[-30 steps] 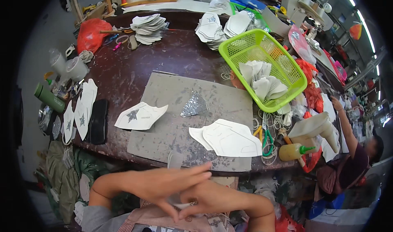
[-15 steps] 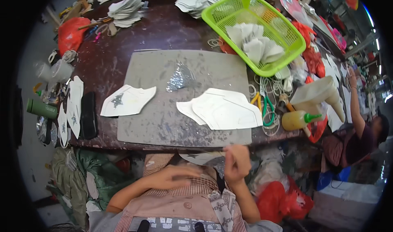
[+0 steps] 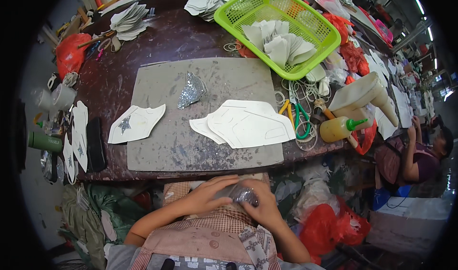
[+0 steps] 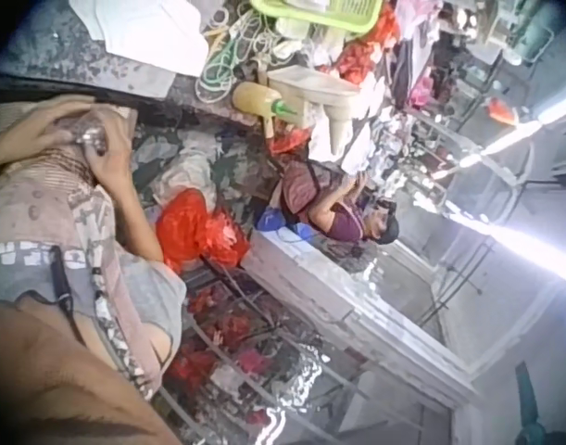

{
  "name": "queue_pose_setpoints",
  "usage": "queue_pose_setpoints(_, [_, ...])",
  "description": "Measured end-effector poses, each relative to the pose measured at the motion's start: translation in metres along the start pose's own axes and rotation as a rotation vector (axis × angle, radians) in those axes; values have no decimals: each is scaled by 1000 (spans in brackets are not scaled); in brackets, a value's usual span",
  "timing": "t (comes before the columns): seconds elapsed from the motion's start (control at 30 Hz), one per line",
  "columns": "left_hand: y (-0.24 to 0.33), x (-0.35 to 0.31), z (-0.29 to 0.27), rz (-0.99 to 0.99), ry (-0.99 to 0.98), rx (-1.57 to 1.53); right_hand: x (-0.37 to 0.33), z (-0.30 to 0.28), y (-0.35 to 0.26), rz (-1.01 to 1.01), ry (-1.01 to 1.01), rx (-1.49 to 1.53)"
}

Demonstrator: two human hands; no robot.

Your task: The person repeatedly picks up white fabric pieces and silver star-shaped glitter pieces from a table. They place each star onto a fabric piece and press it down by hand. Finished pieces are set aside on the table while the process continues.

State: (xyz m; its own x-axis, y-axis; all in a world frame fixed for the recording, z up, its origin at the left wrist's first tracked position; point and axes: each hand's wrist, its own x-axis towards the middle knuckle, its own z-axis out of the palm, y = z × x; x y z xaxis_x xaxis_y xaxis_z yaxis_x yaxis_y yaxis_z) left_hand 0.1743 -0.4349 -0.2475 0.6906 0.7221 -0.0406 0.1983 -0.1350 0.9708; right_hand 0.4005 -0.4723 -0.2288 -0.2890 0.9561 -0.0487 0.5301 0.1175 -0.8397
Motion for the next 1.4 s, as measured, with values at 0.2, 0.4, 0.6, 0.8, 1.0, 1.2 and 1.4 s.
queue_pose_setpoints(0.2, [63, -6, -51, -127, -190, -136, 24, -47, -70, -549, -312, -20])
queue_pose_setpoints(0.4, [103, -52, -77, -141, 300, -105, 148, -65, -49, -510, 30, -351])
queue_pose_setpoints(0.6, [90, -78, -74, -110, 309, -297, 173, -28, -34, -613, 88, -507])
queue_pose_setpoints(0.8, [96, -59, -84, -10, 30, -359, 176, -54, -45, -512, -108, -224])
queue_pose_setpoints(1.0, [103, -49, -86, -260, 5, -504, 144, -80, -112, -417, -294, -123])
queue_pose_setpoints(1.2, [94, -45, -75, -201, 121, -481, 120, -49, -115, -582, -393, -49])
queue_pose_setpoints(1.4, [102, -50, -74, -300, 110, -346, 111, -37, -119, -562, -518, -23])
